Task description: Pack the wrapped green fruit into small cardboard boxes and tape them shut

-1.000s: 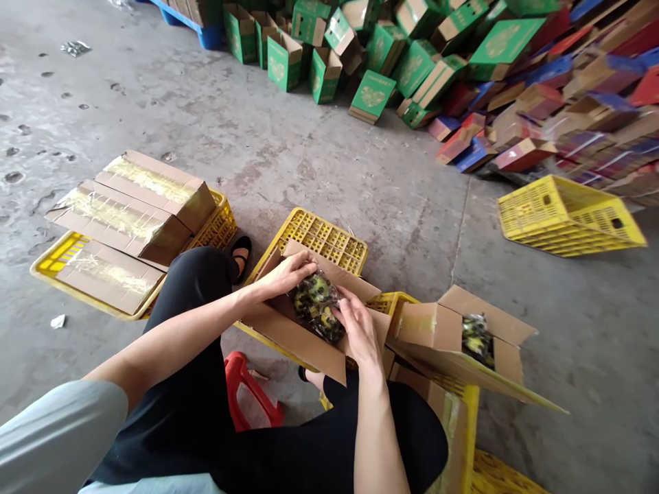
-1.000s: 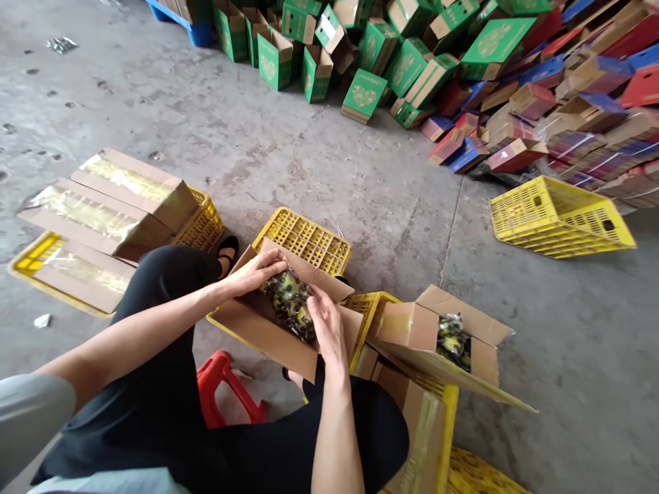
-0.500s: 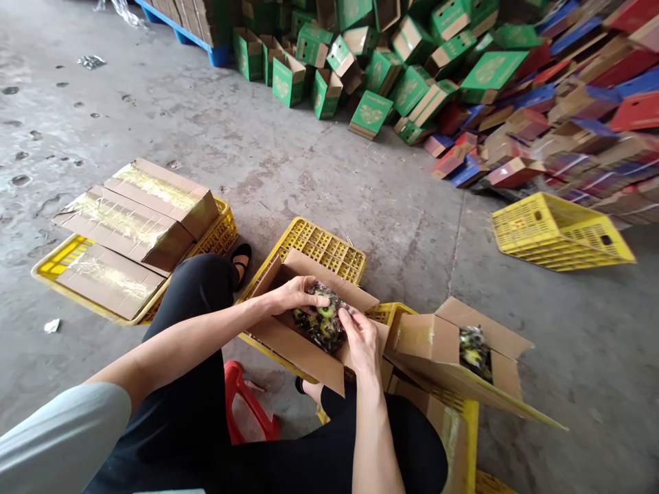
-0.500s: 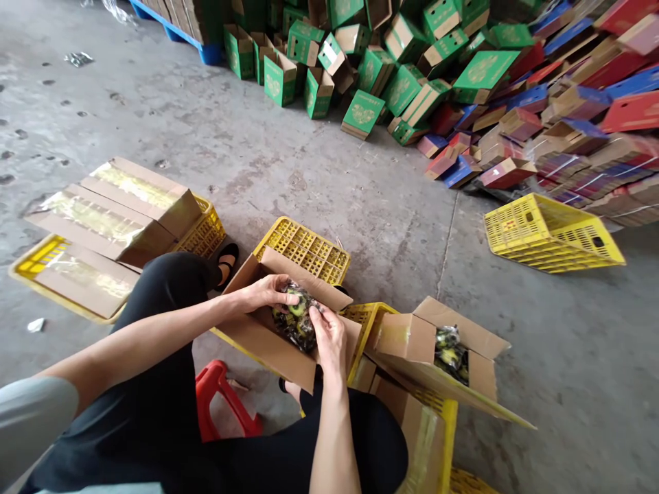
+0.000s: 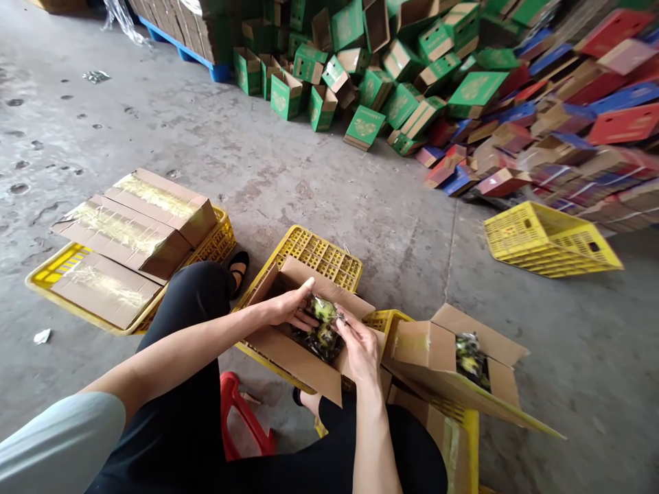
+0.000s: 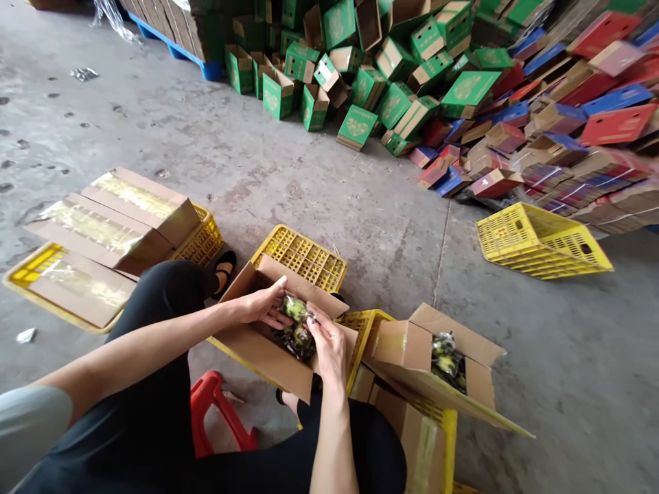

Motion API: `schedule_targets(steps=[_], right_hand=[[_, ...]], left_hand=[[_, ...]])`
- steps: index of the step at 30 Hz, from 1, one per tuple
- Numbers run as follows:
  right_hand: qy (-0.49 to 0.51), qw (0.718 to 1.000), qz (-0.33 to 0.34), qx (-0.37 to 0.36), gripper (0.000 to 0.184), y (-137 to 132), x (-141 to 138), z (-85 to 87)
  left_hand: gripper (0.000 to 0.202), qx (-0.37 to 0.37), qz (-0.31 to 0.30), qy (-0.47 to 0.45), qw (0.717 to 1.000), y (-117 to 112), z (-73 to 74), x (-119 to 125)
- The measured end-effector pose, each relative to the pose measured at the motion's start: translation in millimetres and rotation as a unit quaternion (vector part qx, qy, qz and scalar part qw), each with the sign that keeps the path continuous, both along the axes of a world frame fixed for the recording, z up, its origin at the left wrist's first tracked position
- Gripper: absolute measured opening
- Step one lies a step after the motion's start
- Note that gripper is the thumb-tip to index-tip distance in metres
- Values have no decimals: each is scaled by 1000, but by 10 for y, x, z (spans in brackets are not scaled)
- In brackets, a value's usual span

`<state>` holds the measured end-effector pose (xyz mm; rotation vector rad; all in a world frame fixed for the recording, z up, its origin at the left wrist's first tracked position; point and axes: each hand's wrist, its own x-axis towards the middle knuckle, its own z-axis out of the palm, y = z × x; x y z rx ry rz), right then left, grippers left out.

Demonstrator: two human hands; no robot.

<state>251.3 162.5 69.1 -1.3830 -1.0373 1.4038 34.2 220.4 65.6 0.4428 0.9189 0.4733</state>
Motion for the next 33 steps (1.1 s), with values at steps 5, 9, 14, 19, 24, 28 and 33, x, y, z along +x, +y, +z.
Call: schedule_targets(steps=[5,9,14,19,24,28,33], right_hand=[[4,1000,12,25,22,-4,-4,62],[62,998,-32,-6,34,28,-36,126],[50,997,-47,-38,48,47,-63,185],[-7,997,-18,-80,56,7,-30,126],[-3,998,-32,-47,51,-4,20,41],[2,999,-30,-36,44,0,4,72],[34,998,-39,-28,46,22,-41,137]], left_hand=[[57,14,9,-62,998,10,-37,-38],[54,62,25,-86,994,-8,-42,-49],[68,145,43,-99,984,-46,-25,-38],[91,179,26,-104,978,-42,-70,-45],[90,144,52,-90,984,-32,-99,-28],[54,135,32,-60,988,-27,-70,-21],[51,161,61,-45,984,-19,-40,-27]])
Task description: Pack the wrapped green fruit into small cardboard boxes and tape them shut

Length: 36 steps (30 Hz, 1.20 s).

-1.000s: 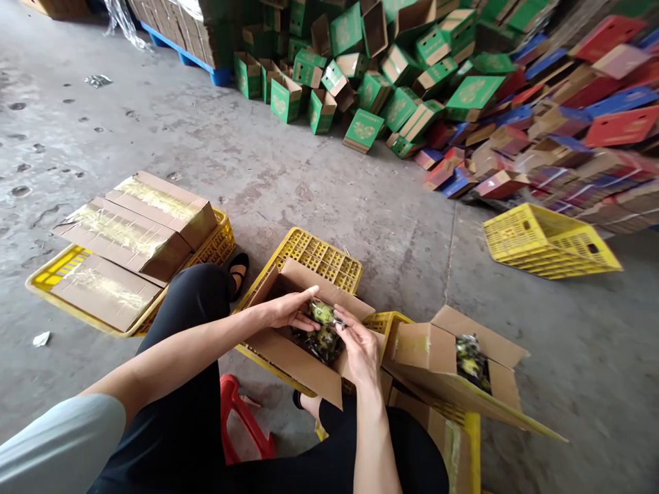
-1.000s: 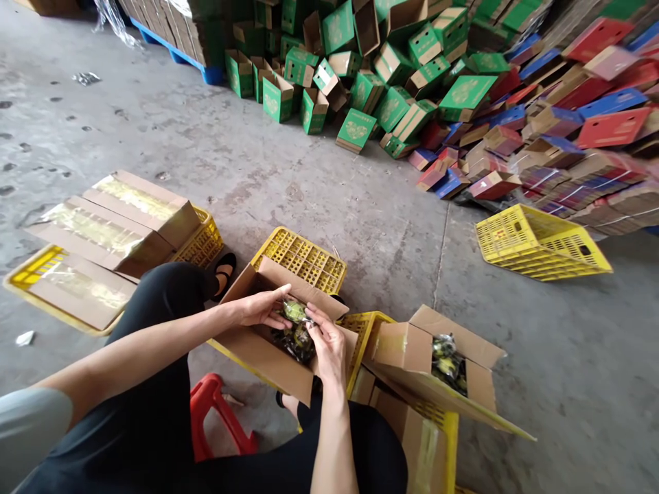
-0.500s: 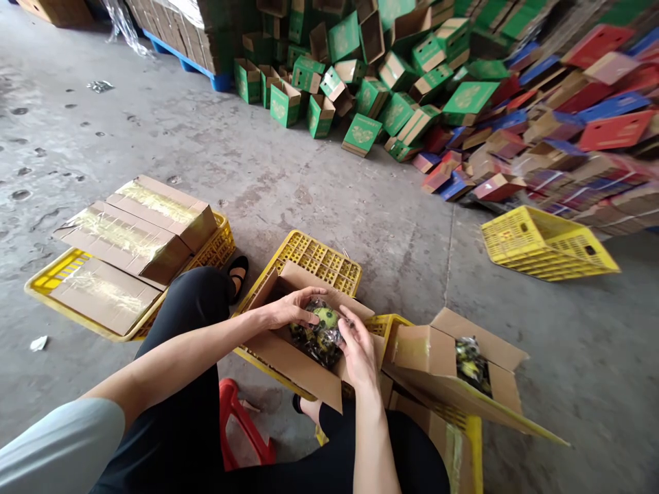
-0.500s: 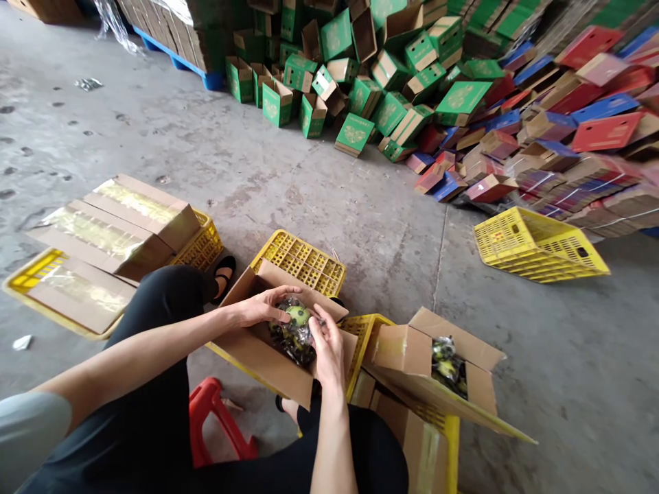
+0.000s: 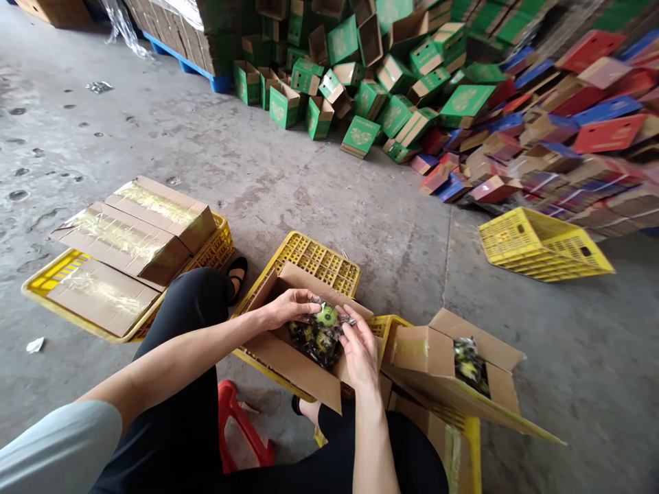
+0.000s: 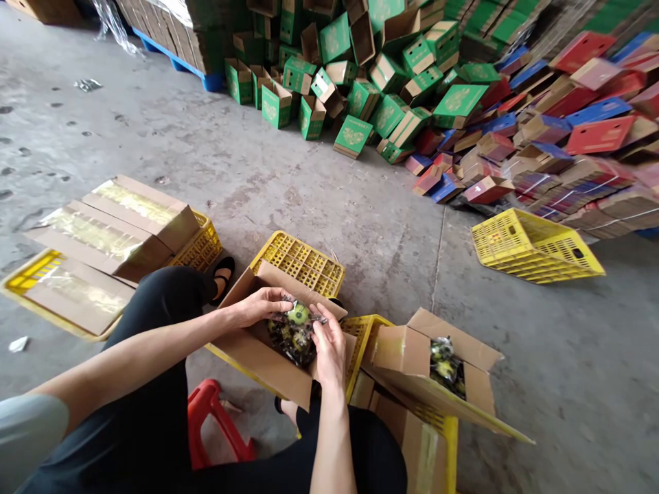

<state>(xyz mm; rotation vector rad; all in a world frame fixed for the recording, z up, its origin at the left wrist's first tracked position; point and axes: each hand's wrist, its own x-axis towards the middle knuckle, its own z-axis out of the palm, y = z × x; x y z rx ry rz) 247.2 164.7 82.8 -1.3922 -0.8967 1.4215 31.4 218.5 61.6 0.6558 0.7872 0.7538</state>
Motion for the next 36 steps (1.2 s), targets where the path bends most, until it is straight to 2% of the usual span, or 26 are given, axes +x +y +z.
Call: schedule_targets(steps=[5,9,12,15,18,24,28,32,36], right_hand=[[-44,998,-41,-10,45,4,39,-120],[-65,997,-28,-14,47,-11,55,-144],[-89,996,-12,-12,46,-20,35,-96],[-93,995,-20,-4,46,-21,20,-80],[-68,997,-31,-8,47,-15,11,-90],[-45,999,16,-25,41,-15,-41,-27],[-45,999,-23,-14,43,-11,-9,-50],[-48,998,-49,2,42,-3,69,-129],[-49,998,-27,12,44,-17,87,-136]], left_hand=[[50,6,16,6,1000,-1,-6,-1],[56,18,-32,8,999,-27,-12,18],[51,63,-55,35,996,-38,2,44],[50,108,-33,67,991,-33,21,65],[54,103,-2,90,991,-25,33,61],[52,126,26,104,986,-27,60,32],[71,54,39,68,995,-31,55,48],[72,-37,-22,42,998,-32,6,44],[65,-3,-54,21,998,-26,-6,17]])
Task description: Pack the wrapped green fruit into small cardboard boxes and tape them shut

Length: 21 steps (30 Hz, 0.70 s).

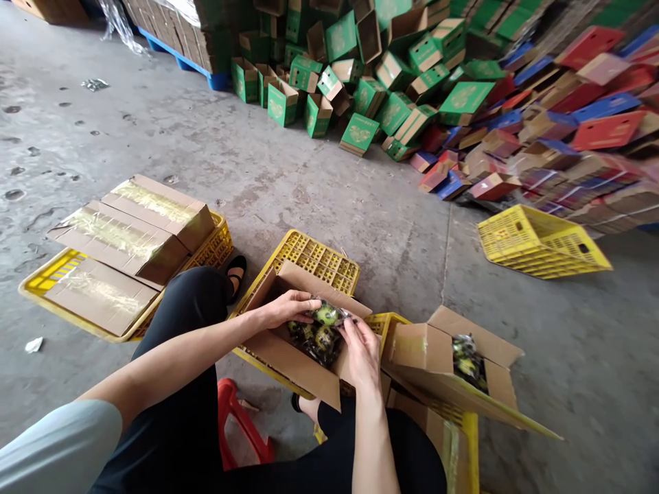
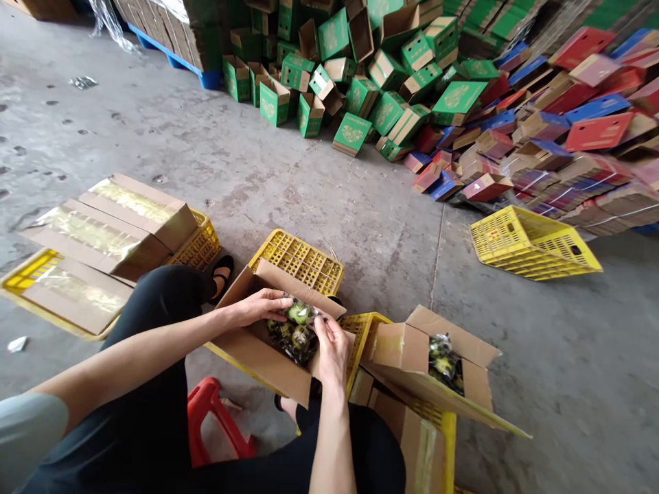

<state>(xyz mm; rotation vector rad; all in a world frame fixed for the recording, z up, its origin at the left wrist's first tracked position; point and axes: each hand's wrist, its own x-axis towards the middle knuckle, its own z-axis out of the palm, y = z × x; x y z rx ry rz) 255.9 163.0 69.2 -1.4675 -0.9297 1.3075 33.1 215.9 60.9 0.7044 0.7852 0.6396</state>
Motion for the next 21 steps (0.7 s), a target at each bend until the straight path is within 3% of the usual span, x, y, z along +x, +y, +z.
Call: schedule_targets(steps=[3,6,8,11,13,17,21], right_hand=[[20,998,50,-10,51,-12,-14,41],[-3,998,54,-23,57,-5,-10,84],[-46,997,53,-22,59,7,0,102],[-110,991,76,-22,61,18,-13,109],[-142,985,99,-16,63,17,-49,100],[-171,975,143,-9,62,2,-142,69],[-186,965,184,-27,56,-23,-185,28]], left_hand=[[65,28,-25,33,999,57,26,-59],[69,77,-33,140,987,175,29,-169],[58,182,-28,278,943,249,-4,-256],[30,353,-113,477,797,280,-101,-352],[19,393,-183,518,738,235,-175,-375],[24,398,-241,540,701,84,-279,-347],[22,388,-231,576,682,-9,-326,-297]])
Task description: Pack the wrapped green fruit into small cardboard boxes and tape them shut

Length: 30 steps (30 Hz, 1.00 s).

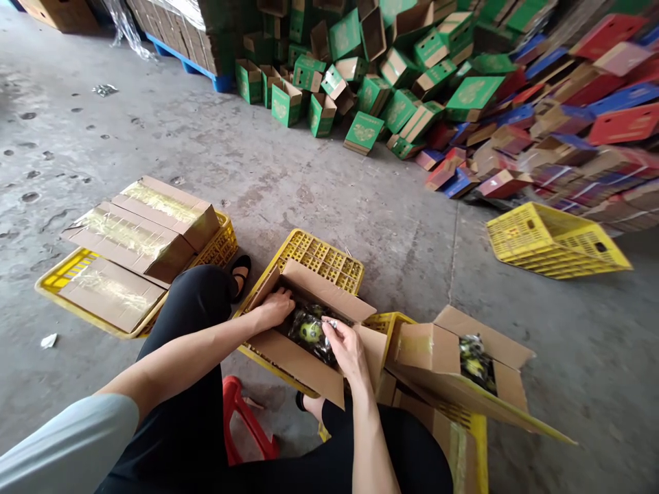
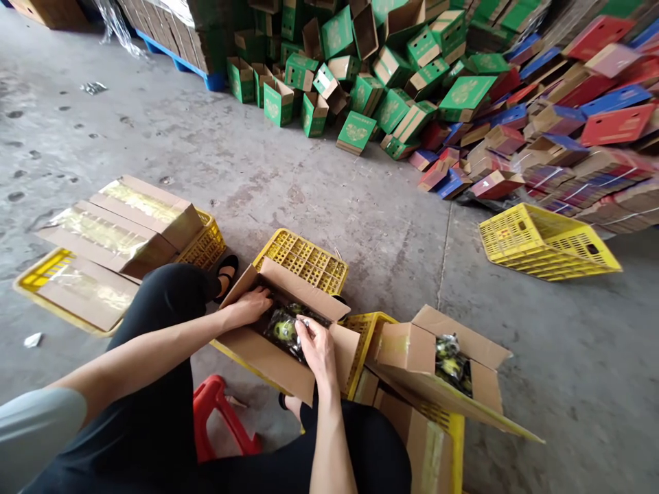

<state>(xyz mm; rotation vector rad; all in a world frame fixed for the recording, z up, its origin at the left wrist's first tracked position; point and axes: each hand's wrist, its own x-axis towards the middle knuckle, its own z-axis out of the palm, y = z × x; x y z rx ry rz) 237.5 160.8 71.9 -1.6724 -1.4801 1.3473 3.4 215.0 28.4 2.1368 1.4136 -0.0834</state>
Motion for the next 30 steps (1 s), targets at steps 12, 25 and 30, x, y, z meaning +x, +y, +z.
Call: schedule_targets(steps=[12,25,30], right_hand=[[54,993,-104,31,52,42,87,-48],[206,954,-216,-12,45,48,59,-23],[198,950,-243,-1,43,57,65,-27]], left_hand=[[15,6,107,-226,968,172,453,-116],[52,-372,268,-583,671,41,452,242],[68,-377,237,-587,676,2,399,283]])
